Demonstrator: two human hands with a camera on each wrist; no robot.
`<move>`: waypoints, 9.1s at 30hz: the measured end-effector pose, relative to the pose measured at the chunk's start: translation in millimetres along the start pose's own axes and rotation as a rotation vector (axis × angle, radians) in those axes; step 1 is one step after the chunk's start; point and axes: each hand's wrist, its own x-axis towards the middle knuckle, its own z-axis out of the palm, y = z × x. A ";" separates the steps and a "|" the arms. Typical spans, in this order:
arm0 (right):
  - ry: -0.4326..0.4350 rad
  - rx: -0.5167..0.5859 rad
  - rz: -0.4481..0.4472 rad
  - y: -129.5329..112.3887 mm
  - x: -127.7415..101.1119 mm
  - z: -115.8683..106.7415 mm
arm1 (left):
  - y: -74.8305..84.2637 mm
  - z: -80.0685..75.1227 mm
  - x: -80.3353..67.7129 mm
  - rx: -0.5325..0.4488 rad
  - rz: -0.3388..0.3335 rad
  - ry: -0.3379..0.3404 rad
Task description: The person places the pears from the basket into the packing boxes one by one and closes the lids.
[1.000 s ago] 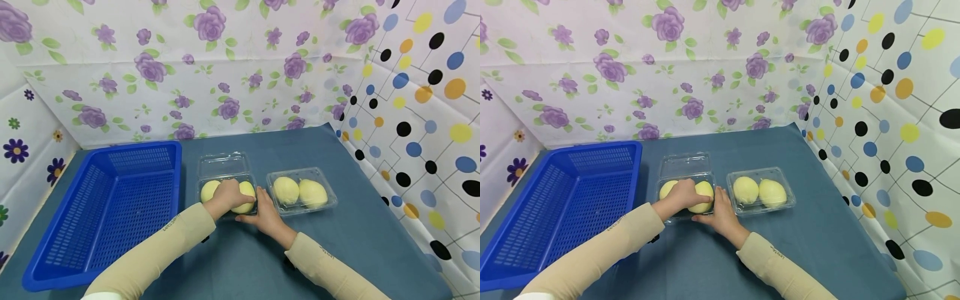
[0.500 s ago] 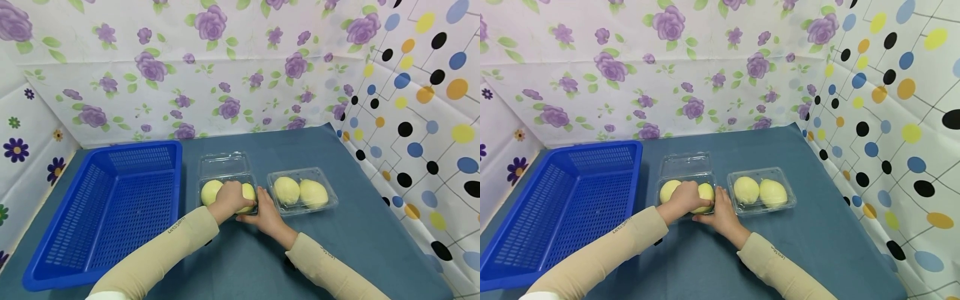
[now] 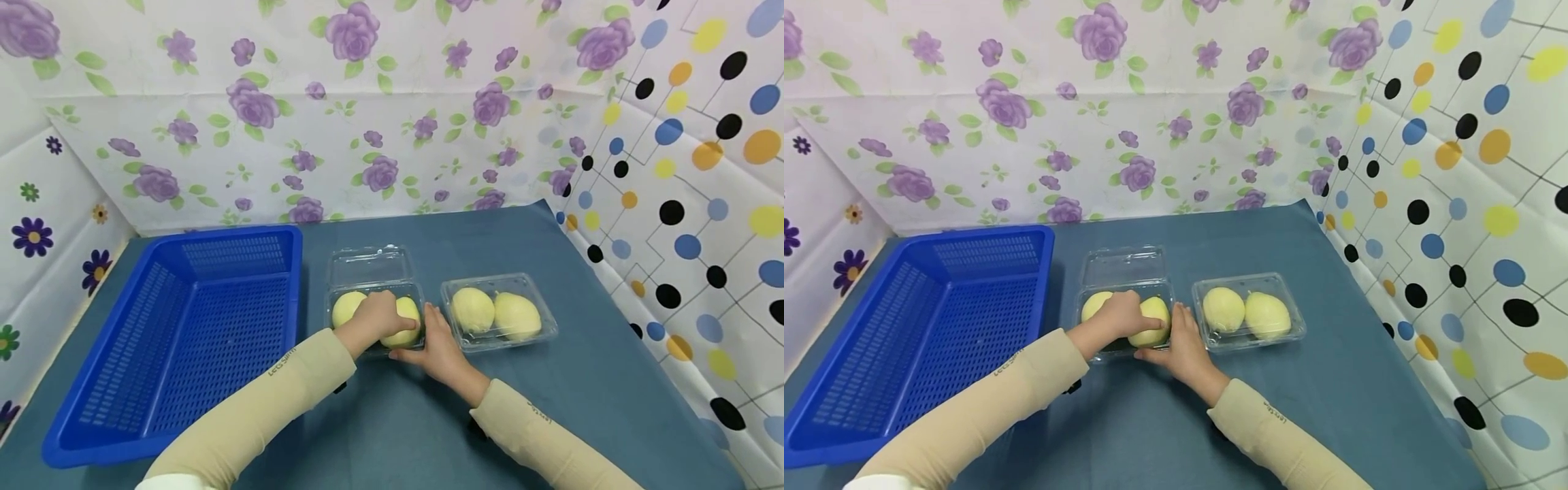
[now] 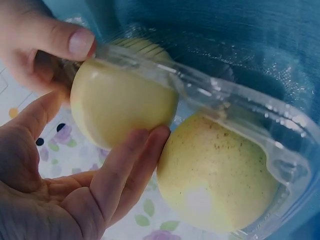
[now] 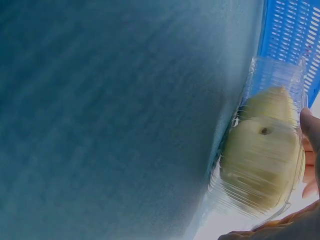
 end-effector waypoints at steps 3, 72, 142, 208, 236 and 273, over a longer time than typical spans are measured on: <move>-0.016 0.001 -0.002 -2.9 -0.2 -2.2 | -1.5 -6.9 -1.7 -0.040 0.004 -0.002; -0.020 0.189 0.255 -28.6 94.4 -27.3 | -80.0 -42.5 34.3 -0.857 -0.396 0.020; 0.126 0.349 0.149 -40.8 72.2 -47.3 | -54.5 -64.3 -1.7 -0.996 -0.395 0.124; 0.025 0.723 0.185 -27.3 16.7 -32.9 | -61.0 -17.2 -63.5 -1.090 -0.404 0.155; 0.135 0.758 0.420 -38.3 -13.4 -11.5 | -69.3 35.5 -80.2 -1.155 -0.402 0.225; 0.177 0.889 0.477 -24.7 -20.5 11.4 | -80.9 72.2 -70.8 -1.297 -0.286 0.476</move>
